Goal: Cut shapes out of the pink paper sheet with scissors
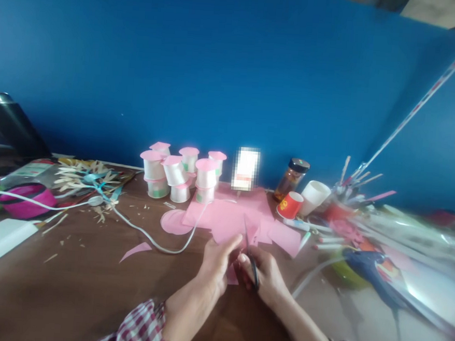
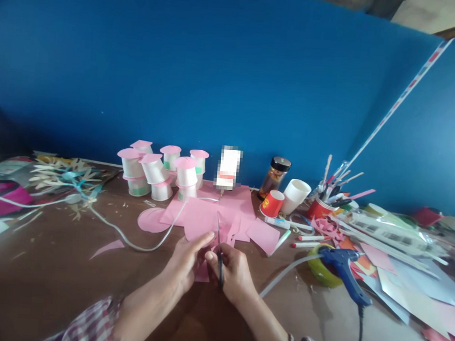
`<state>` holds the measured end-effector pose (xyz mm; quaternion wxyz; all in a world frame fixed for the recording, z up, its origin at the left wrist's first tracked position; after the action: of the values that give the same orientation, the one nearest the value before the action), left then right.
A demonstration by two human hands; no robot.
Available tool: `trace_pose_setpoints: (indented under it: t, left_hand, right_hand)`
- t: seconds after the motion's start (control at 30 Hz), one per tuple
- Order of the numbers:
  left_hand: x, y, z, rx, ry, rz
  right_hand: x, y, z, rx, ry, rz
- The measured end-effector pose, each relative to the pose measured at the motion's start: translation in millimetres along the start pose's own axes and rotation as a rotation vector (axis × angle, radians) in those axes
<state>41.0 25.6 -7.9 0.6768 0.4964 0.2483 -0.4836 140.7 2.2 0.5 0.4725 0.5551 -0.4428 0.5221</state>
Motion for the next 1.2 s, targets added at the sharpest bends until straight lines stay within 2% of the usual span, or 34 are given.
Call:
trace_pose_setpoints:
  t: [0.33,0.53,0.9,1.2]
  left_hand:
    - [0,-5.4,-4,-0.081,0.018,0.018]
    - [1,-4.7,-4,-0.067,0.002,0.014]
    - [6,-10.3,-12,-0.132,0.034,0.011]
    - [5,-11.0,-12,-0.148,0.007,-0.004]
  right_hand:
    - [0,0,1,0.016,-0.038,0.011]
    - [1,0,0,0.006,-0.041,0.027]
    - [-1,-2,1,-0.002,-0.046,0.033]
    - [-2,-3,1,0.001,-0.052,0.049]
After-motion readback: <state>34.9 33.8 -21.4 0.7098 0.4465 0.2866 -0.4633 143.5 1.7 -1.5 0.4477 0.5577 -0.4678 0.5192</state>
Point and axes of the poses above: each hand's wrist, its own z-axis away from the middle knuckle, its own y-axis out of the palm, x = y × z, the point moved 4 cm from there along -z, towards the middle knuckle, and after that the axes turned 15 degrees about -z, right-handed, at the moved point
